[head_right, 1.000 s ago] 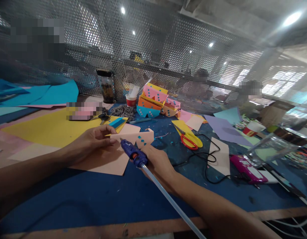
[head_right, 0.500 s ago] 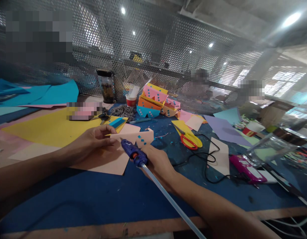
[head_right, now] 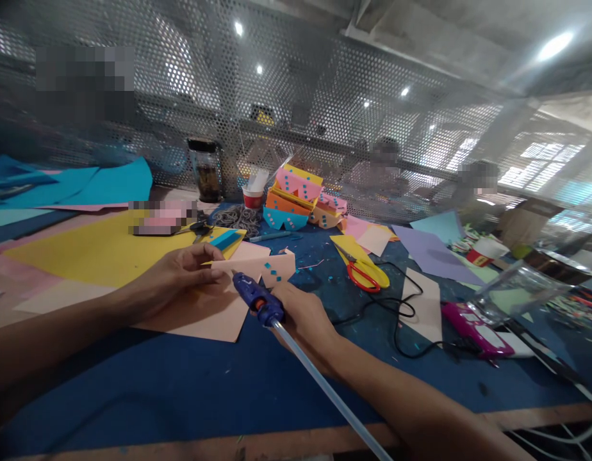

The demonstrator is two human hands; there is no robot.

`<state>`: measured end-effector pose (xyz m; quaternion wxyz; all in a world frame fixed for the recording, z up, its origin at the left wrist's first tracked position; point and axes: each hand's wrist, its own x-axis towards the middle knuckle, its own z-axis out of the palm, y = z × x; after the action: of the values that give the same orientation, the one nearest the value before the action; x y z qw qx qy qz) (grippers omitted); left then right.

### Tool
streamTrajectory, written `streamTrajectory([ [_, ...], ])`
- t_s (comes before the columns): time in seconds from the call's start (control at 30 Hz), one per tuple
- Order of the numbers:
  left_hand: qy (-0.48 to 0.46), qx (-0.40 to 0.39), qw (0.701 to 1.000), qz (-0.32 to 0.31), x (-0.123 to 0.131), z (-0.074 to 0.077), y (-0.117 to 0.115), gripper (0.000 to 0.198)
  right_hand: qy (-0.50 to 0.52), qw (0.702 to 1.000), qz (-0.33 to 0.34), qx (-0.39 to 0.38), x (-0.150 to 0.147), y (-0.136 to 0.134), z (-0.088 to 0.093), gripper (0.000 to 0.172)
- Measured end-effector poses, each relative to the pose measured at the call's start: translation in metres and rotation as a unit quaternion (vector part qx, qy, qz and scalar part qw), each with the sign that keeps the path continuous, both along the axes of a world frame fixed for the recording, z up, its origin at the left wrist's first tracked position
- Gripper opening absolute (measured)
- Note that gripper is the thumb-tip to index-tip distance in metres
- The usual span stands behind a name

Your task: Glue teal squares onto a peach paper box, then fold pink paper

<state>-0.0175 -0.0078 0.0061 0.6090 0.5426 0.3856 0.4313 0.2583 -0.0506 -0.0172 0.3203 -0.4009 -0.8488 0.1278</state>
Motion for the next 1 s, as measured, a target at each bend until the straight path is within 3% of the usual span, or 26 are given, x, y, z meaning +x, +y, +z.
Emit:
streamTrajectory([
  [0.27,0.001,-0.003,1.0,0.018,0.002,0.003,-0.001,0.039,0.035,0.999,-0.005,-0.03,-0.008,-0.01,0.023,0.021],
  [0.47,0.012,-0.008,0.999,0.029,0.0,0.0,0.002,0.04,0.095,0.994,0.004,-0.052,-0.008,-0.019,0.039,0.019],
  [0.83,-0.002,-0.009,0.997,0.07,-0.001,0.006,0.002,0.043,0.18,0.976,0.0,-0.125,-0.002,-0.015,0.036,0.029],
  [1.0,-0.07,-0.044,0.992,0.099,-0.004,0.005,0.009,0.04,0.185,0.981,-0.022,-0.058,0.007,-0.013,0.04,0.027],
])
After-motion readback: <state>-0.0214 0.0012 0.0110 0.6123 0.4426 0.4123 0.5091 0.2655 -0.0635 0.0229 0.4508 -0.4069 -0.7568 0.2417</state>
